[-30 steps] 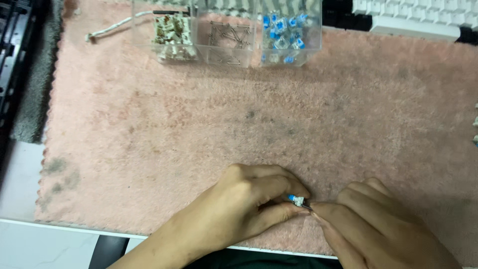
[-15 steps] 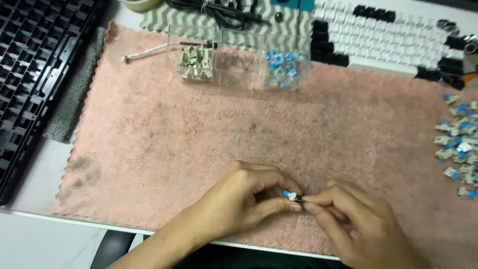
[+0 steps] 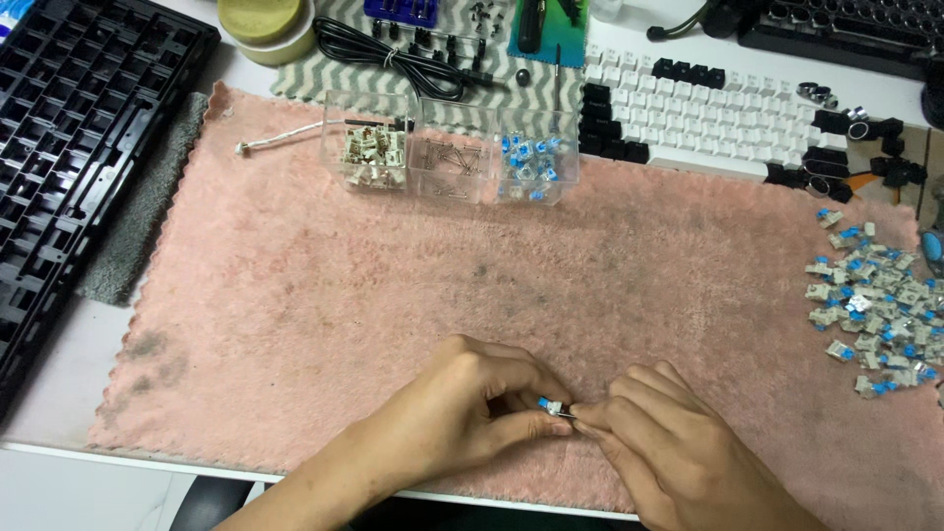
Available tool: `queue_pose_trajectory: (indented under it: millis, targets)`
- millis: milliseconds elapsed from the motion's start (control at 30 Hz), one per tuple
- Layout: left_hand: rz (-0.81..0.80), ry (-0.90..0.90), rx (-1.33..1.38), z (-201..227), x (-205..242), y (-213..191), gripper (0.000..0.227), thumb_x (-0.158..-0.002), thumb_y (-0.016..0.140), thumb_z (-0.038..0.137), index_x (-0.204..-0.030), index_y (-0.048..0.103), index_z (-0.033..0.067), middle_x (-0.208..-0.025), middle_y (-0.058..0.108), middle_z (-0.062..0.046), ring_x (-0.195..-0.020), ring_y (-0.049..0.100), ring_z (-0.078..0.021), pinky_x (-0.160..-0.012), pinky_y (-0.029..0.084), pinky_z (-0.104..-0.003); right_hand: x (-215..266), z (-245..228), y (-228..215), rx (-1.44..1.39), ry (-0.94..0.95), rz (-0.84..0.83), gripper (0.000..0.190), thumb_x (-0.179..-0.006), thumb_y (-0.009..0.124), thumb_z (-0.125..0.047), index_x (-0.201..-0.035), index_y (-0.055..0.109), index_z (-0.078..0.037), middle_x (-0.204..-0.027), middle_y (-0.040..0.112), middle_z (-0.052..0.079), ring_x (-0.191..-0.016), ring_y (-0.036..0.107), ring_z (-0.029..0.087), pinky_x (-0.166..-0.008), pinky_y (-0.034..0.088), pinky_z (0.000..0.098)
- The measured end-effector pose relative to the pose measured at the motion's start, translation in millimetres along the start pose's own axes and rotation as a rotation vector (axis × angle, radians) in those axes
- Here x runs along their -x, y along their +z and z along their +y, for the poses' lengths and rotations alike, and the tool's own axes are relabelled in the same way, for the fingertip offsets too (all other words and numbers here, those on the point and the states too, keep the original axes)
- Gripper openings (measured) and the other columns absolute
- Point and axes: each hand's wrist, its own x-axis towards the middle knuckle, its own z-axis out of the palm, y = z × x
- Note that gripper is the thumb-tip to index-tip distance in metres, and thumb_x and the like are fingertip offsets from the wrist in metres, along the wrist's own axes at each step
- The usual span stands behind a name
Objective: The person repeatedly picks up blue-and-white mechanical keyboard switches and uses a small metal tool to press or adjust the internal stem. They place each switch into a clear plastic container and continue the process with additional switches from a pile on the table.
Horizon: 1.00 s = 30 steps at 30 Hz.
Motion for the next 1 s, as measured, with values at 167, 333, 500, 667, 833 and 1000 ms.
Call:
queue_pose_trajectory:
  millis: [167, 333, 500, 667, 833, 1000]
  targets:
    - [0.007, 0.018, -0.017, -2.2, 0.0, 1.8, 0.018, -0.106, 0.081, 0.026, -0.114, 0.081, 0.0097, -0.110, 0.088, -0.004, -0.089, 0.084, -0.0186, -0.077, 0.063, -0.029, -4.4, -8.6, -11.4, 0.087, 0.019, -0.085, 0.014, -0.113, 0.060, -0.009, -0.106, 0.072, -0.012, -0.086, 0.053, 0.004, -0.078, 0.051, 0.024, -0.078, 0.044, 0.0386]
    - [0.009, -0.009, -0.049, -3.0, 0.9, 3.9, 0.018, -0.104, 0.084, 0.026, -0.112, 0.082, 0.0099, -0.102, 0.086, -0.002, -0.081, 0.080, -0.0160, -0.075, 0.062, -0.029, -11.1, -12.8, -19.1, 0.164, -0.045, -0.163, 0.025, -0.116, 0.055, -0.010, -0.095, 0.067, -0.012, -0.084, 0.049, 0.003, -0.077, 0.048, 0.024, -0.073, 0.040, 0.0406]
    - [0.032, -0.071, -0.003, -0.6, -0.3, 4.5, 0.022, -0.101, 0.087, 0.030, -0.116, 0.085, 0.0141, -0.094, 0.085, 0.000, -0.078, 0.077, -0.0116, -0.072, 0.063, -0.026, -1.7, -9.7, -13.7, 0.038, 0.103, -0.053, 0.012, -0.111, 0.064, -0.013, -0.110, 0.076, -0.013, -0.094, 0.068, 0.003, -0.086, 0.063, 0.023, -0.086, 0.052, 0.0368]
    - [0.126, -0.186, 0.141, -3.7, 1.1, 7.7, 0.027, -0.095, 0.091, 0.031, -0.115, 0.087, 0.0146, -0.100, 0.088, -0.001, -0.085, 0.081, -0.0065, -0.075, 0.064, -0.022, 21.6, -6.1, -2.9, -0.096, 0.536, 0.163, 0.013, -0.102, 0.077, -0.027, -0.104, 0.088, -0.020, -0.087, 0.082, -0.005, -0.071, 0.071, 0.011, -0.074, 0.057, 0.0264]
    - [0.229, -0.001, -0.024, 6.2, -5.5, 0.6, 0.028, -0.096, 0.087, 0.036, -0.114, 0.086, 0.0146, -0.111, 0.089, -0.001, -0.101, 0.085, -0.0141, -0.090, 0.064, -0.027, 18.3, -12.8, 13.8, -0.284, 1.179, 0.154, 0.023, -0.111, 0.058, -0.038, -0.119, 0.072, -0.022, -0.083, 0.106, -0.008, -0.070, 0.082, 0.012, -0.081, 0.068, 0.0295]
    - [0.259, 0.082, -0.063, 17.1, -10.6, -0.6, 0.031, -0.095, 0.089, 0.029, -0.122, 0.084, 0.0134, -0.116, 0.090, -0.003, -0.104, 0.087, -0.0157, -0.097, 0.069, -0.027, 2.3, -0.2, 29.5, -0.946, 0.908, 0.437, 0.031, -0.114, 0.064, -0.015, -0.138, 0.077, 0.001, -0.087, 0.073, 0.015, -0.081, 0.069, 0.022, -0.089, 0.068, 0.0409]
